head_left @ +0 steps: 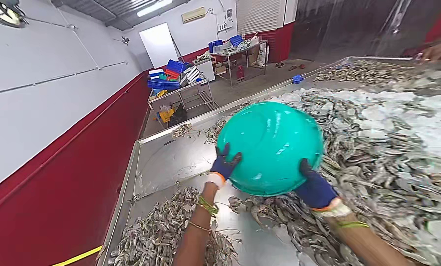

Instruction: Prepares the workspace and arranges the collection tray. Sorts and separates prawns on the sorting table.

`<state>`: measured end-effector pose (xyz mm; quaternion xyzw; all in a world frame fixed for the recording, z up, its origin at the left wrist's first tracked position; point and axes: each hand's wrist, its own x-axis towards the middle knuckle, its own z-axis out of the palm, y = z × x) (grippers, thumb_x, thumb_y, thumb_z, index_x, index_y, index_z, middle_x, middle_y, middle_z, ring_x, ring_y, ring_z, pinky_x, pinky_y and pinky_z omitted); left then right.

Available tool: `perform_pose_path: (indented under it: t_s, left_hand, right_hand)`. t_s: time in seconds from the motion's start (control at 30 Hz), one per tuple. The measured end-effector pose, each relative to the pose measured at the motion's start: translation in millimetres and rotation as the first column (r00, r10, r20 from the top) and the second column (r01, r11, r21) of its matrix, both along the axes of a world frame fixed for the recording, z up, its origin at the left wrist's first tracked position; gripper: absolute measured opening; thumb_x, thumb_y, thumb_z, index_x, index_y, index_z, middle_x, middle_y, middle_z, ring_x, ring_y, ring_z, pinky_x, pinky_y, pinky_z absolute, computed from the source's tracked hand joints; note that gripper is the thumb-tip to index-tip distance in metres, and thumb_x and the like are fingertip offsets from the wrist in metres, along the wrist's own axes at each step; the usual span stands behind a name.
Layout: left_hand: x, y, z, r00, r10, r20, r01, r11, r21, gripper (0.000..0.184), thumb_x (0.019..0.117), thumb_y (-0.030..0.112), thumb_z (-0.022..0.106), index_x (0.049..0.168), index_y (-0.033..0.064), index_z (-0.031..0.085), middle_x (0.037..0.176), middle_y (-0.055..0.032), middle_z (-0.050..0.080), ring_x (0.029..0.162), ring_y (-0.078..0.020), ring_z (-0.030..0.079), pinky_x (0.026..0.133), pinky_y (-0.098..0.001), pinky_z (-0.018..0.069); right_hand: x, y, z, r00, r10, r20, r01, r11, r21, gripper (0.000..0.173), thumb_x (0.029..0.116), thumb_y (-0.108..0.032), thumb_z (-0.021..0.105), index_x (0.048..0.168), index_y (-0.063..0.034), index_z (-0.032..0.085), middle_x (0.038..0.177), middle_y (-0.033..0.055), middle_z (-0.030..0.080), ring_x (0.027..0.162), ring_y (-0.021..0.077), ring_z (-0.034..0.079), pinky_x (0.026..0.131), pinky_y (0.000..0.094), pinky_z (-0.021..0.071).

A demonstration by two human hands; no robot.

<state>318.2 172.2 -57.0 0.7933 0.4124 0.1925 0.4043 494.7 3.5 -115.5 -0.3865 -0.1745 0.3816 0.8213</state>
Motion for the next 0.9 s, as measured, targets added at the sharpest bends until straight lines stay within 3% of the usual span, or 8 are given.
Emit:
perform_pose_path:
  t_s: [0.13, 0.27, 0.4, 0.57, 0.67, 0.77, 0.83, 0.9]
  left_hand:
    - [-88.5, 86.7, -31.0, 0.961, 0.207, -0.185, -0.233, 0.963, -0.132, 0.071, 0.1070, 0.050, 0.045, 0.166, 0.0195, 0.018, 0.168, -0.0287, 0.008, 0.148, -0.0503, 0.031, 0.105, -0.0703, 0.0424]
    - [-100.1, 126.9, -94.0, 0.931, 0.213, -0.297, -0.268, 0.950, -0.161, 0.073, 0.1069, 0.056, 0.038, 0.165, 0.0158, 0.021, 0.167, -0.0292, 0.014, 0.151, -0.0486, 0.027, 0.114, -0.0678, 0.0342]
    - [-32.1, 93.3, -99.1, 0.959, 0.094, -0.268, -0.154, 0.965, -0.210, 0.078, 0.1027, 0.057, 0.050, 0.164, 0.0174, 0.024, 0.168, -0.0295, 0.010, 0.148, -0.0482, 0.032, 0.111, -0.0641, 0.0404]
    - [85.8, 1.4, -93.3, 0.994, -0.107, 0.003, 0.103, 0.950, -0.296, 0.083, 0.1021, 0.048, 0.058, 0.166, 0.0170, 0.015, 0.168, -0.0301, -0.001, 0.151, -0.0502, 0.022, 0.113, -0.0665, 0.0361]
    - [122.0, -54.0, -72.3, 0.980, -0.176, 0.097, 0.196, 0.947, -0.254, 0.080, 0.1028, 0.047, 0.058, 0.166, 0.0165, 0.018, 0.169, -0.0278, -0.002, 0.155, -0.0463, 0.016, 0.121, -0.0604, 0.0276]
    - [117.8, -96.4, -37.2, 0.974, -0.161, 0.157, 0.189, 0.965, -0.183, 0.076, 0.1033, 0.045, 0.058, 0.165, 0.0182, 0.023, 0.170, -0.0258, -0.002, 0.156, -0.0422, 0.016, 0.122, -0.0552, 0.0290]
    - [84.2, -114.1, -22.7, 0.982, -0.078, 0.171, 0.102, 0.985, -0.138, 0.075, 0.1030, 0.039, 0.060, 0.164, 0.0151, 0.024, 0.169, -0.0281, -0.002, 0.156, -0.0437, 0.013, 0.124, -0.0545, 0.0249]
    - [37.2, -117.7, -17.8, 0.988, 0.049, 0.149, -0.034, 0.994, -0.103, 0.074, 0.1027, 0.033, 0.061, 0.163, 0.0108, 0.024, 0.168, -0.0294, 0.002, 0.156, -0.0441, 0.015, 0.124, -0.0535, 0.0257]
  right_hand:
    - [-74.5, 115.5, -22.9, 0.965, 0.187, -0.182, -0.205, 0.975, -0.083, 0.037, 0.1132, -0.028, 0.039, 0.142, -0.0053, 0.047, 0.111, 0.0130, 0.071, 0.097, 0.0210, 0.073, 0.083, 0.0421, 0.0634]
    - [-79.2, 156.6, -65.4, 0.940, 0.239, -0.242, -0.281, 0.947, -0.155, 0.040, 0.1123, -0.032, 0.042, 0.142, -0.0059, 0.049, 0.114, 0.0156, 0.071, 0.100, 0.0242, 0.073, 0.084, 0.0447, 0.0627]
    - [-25.9, 94.9, -78.6, 0.980, 0.065, -0.186, -0.110, 0.964, -0.243, 0.042, 0.1127, -0.034, 0.039, 0.144, -0.0084, 0.048, 0.117, 0.0127, 0.069, 0.103, 0.0206, 0.071, 0.087, 0.0435, 0.0614]
    - [76.0, -29.9, -51.2, 0.980, -0.124, 0.158, 0.172, 0.924, -0.341, 0.040, 0.1120, -0.032, 0.040, 0.144, -0.0094, 0.047, 0.115, 0.0027, 0.068, 0.100, 0.0079, 0.069, 0.087, 0.0319, 0.0603]
    - [112.6, -96.2, -30.7, 0.943, -0.157, 0.292, 0.242, 0.928, -0.284, 0.038, 0.1111, -0.035, 0.040, 0.142, -0.0148, 0.047, 0.115, -0.0042, 0.067, 0.103, 0.0027, 0.067, 0.089, 0.0269, 0.0595]
    - [121.3, -129.7, -0.3, 0.954, -0.131, 0.271, 0.158, 0.984, -0.081, 0.032, 0.1054, -0.038, 0.052, 0.133, -0.0224, 0.053, 0.113, -0.0090, 0.072, 0.106, 0.0027, 0.070, 0.090, 0.0250, 0.0608]
    - [96.6, -128.0, 8.7, 0.972, -0.078, 0.223, 0.091, 0.995, -0.049, 0.027, 0.1075, -0.029, 0.043, 0.130, -0.0197, 0.054, 0.109, -0.0083, 0.073, 0.102, 0.0036, 0.071, 0.087, 0.0258, 0.0617]
    - [56.1, -110.3, 10.8, 0.988, -0.004, 0.153, 0.028, 0.988, -0.154, 0.028, 0.1109, -0.022, 0.032, 0.128, -0.0148, 0.053, 0.103, -0.0062, 0.074, 0.094, 0.0046, 0.073, 0.082, 0.0272, 0.0631]
